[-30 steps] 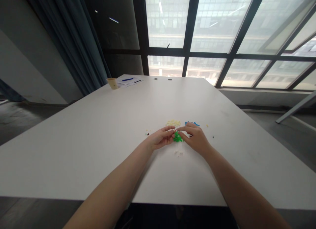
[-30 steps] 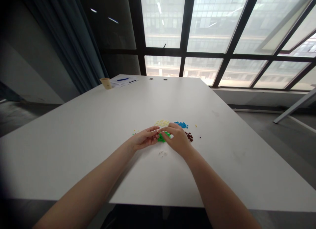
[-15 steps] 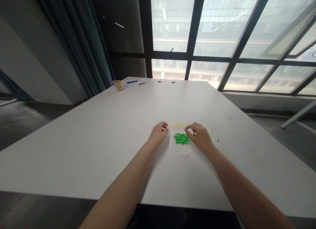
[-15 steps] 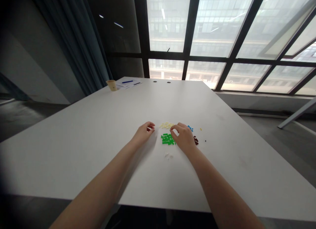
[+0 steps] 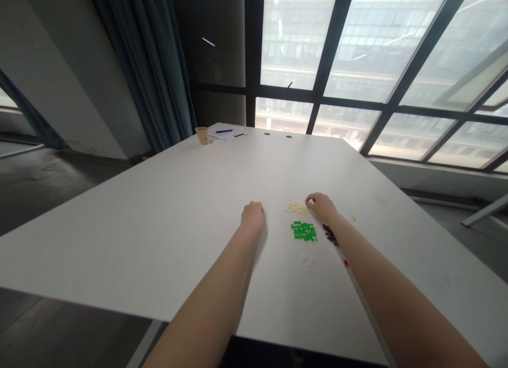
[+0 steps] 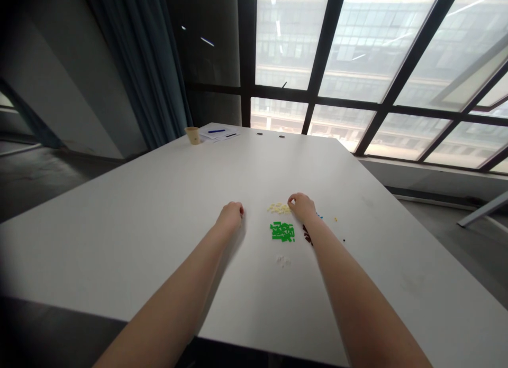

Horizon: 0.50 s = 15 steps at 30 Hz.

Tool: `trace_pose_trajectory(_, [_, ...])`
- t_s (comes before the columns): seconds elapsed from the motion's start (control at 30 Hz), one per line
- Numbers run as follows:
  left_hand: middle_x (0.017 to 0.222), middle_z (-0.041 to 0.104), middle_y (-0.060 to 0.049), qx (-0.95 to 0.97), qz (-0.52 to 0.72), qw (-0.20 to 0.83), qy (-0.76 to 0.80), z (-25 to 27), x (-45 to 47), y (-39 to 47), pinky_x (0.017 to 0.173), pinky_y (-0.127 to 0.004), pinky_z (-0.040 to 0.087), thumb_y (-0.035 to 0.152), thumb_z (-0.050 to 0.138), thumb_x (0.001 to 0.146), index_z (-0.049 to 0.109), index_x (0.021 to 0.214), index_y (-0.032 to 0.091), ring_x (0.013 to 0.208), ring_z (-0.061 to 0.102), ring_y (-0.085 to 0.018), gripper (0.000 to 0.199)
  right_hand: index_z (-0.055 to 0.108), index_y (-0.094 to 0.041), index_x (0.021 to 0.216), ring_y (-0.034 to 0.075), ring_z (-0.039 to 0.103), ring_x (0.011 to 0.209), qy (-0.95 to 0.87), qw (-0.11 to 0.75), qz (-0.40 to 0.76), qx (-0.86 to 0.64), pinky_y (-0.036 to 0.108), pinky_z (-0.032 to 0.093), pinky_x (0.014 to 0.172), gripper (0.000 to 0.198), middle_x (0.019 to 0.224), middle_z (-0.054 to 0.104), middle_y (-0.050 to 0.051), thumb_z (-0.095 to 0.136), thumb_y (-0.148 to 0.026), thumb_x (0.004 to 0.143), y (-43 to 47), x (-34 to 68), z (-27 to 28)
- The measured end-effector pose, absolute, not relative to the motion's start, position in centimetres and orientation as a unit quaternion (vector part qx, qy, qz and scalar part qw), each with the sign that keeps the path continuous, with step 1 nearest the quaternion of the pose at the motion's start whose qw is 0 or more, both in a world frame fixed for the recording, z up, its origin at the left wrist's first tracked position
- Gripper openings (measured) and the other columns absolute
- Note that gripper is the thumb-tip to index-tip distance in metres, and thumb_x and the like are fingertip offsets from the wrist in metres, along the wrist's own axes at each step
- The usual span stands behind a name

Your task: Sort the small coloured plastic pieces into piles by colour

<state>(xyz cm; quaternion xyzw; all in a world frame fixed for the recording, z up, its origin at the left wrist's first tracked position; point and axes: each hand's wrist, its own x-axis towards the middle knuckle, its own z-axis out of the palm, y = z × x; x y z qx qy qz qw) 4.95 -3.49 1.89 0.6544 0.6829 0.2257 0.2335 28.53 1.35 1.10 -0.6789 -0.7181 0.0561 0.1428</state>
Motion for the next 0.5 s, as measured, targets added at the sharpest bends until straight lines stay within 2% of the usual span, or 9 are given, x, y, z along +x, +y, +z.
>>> trace_pose_trajectory(0.3, [0.067,0.056,-0.008,0.651,0.242,0.225,0.683,2.04,5.19,-3.68,0.069,-0.03,0.036,0.003,0.045,0.064,0.047,0.052,0.016,0.076,0.054,-0.02,0.018,0.068,-0.021,0.086,0.015,0.055,0.074,-0.708,0.122,0.072,-0.692,0.024,0.038,0.066,0.027,0.086,0.064,0.005,0.046,-0.019,0.07,1.73,28.69,0.98])
trace_pose_trajectory(0.5, [0.072,0.057,-0.01,0.612,0.278,0.31,0.672,2.22,5.2,-3.73,0.073,-0.032,0.034,0.002,0.045,0.064,0.048,0.057,0.017,0.083,0.052,-0.022,0.016,0.068,-0.025,0.092,0.015,0.055,0.084,-0.721,0.102,0.081,-0.68,0.024,0.039,0.073,0.034,0.098,0.063,0.004,0.043,-0.015,0.071,1.52,28.77,1.02])
